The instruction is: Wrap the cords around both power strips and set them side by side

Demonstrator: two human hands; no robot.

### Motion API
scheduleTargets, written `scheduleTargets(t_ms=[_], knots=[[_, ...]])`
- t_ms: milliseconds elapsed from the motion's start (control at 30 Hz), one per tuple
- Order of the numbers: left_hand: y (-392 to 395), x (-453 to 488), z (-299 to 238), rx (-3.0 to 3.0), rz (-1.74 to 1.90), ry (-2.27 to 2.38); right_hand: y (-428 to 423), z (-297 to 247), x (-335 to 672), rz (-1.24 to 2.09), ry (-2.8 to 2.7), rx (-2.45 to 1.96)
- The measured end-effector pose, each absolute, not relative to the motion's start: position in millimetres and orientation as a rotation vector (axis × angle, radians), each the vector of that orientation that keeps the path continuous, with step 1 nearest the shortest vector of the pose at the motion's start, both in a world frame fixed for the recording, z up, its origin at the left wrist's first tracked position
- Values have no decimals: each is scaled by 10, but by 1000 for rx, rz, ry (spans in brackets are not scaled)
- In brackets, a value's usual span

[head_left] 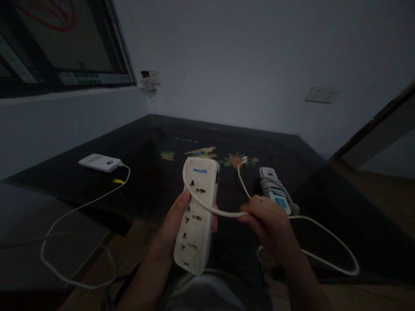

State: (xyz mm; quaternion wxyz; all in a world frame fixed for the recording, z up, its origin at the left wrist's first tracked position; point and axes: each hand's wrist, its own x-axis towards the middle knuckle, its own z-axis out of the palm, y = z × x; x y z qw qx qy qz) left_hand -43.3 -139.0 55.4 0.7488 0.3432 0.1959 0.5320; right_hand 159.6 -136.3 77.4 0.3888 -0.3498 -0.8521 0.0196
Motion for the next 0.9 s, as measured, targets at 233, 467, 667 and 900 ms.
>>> scheduleTargets(t_ms=[233, 467, 667, 900], knots=[[-1400, -429, 481, 786, 1159, 336, -1298, 841, 1663, 216, -2151, -816], [-1417, -428, 450, 790, 1117, 294, -1283, 845, 1703, 275, -2107, -866], [-1431, -541, 472, 846, 947, 343, -1216, 791, 1736, 343, -2014, -1003], [-1349, -461, 443, 659, 1002, 357, -1144, 720, 1745, 353, -1938, -1083]])
